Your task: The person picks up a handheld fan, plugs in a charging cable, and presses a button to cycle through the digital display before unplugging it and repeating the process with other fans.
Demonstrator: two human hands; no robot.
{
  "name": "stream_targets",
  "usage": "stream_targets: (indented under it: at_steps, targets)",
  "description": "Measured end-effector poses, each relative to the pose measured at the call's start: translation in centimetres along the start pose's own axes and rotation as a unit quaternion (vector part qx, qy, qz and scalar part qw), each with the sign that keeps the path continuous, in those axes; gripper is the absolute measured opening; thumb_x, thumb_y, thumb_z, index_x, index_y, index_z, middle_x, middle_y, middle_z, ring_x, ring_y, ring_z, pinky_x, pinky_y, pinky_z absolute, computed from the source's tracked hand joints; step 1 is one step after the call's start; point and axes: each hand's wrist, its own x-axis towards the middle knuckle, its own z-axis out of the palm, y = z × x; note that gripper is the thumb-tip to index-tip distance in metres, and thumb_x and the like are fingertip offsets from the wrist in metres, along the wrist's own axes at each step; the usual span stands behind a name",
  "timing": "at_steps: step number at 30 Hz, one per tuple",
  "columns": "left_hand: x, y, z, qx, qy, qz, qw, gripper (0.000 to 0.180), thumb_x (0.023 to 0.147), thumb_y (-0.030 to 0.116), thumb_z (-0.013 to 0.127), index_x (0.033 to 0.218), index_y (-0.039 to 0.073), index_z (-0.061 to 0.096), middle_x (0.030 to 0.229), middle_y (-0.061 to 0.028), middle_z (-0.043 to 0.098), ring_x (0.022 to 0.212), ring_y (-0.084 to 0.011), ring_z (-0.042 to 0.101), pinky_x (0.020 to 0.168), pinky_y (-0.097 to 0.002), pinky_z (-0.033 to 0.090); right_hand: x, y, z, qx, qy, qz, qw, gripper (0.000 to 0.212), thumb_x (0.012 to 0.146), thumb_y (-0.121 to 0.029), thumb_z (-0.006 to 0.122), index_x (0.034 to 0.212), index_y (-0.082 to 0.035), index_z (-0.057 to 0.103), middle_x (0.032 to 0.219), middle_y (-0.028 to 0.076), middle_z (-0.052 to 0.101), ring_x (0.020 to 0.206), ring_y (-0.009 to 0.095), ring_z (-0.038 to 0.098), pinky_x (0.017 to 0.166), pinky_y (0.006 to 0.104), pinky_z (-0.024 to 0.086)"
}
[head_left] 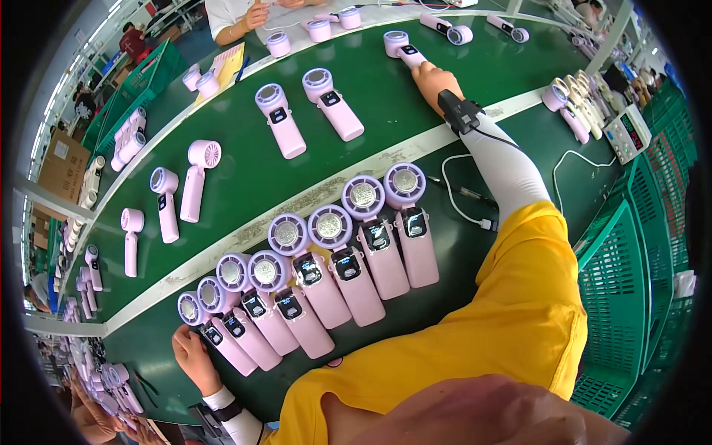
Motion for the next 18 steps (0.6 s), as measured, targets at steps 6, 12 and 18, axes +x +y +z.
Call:
stream_targets:
  at_steps: [6, 12, 18]
  targets:
    - [0.1, 0.2, -0.1, 0.004, -0.007, 0.012, 1.0, 0.011, 0.082, 0.008, 0.045, 0.088, 0.0, 0.05, 0.067, 0.0015, 0.044, 0.05, -0.0033, 0.033, 0.044, -0.0186, 0.027, -0.2, 0.6, -0.7, 0.072, 0.0, -0.017, 0.997, 0.025, 0.074, -0.015, 0.055, 0.092, 0.002, 0.048, 0.085, 0.018, 0.054, 0.071, 0.031, 0.058, 0.062, 0.0371, 0.049]
    - [-0.3, 0.5, -0.2, 0.022, 0.004, 0.017, 1.0, 0.01, 0.082, 0.007, 0.045, 0.086, 0.0, 0.051, 0.068, 0.0006, 0.044, 0.052, -0.0039, 0.034, 0.045, -0.0194, 0.028, 2.1, 2.8, 0.1, 0.241, -0.067, 0.184, 0.951, 0.047, 0.069, -0.041, 0.058, 0.088, 0.002, 0.056, 0.084, 0.021, 0.058, 0.078, 0.034, 0.058, 0.068, 0.0382, 0.047]
    - [-0.2, 0.5, -0.2, 0.051, -0.001, 0.028, 0.998, 0.01, 0.081, 0.006, 0.045, 0.083, -0.001, 0.051, 0.07, -0.001, 0.046, 0.053, -0.006, 0.036, 0.047, -0.0206, 0.03, 4.8, 0.6, 1.4, 0.349, -0.111, 0.246, 0.897, 0.051, 0.065, -0.046, 0.058, 0.084, 0.001, 0.063, 0.088, 0.021, 0.06, 0.081, 0.034, 0.059, 0.071, 0.0371, 0.047]
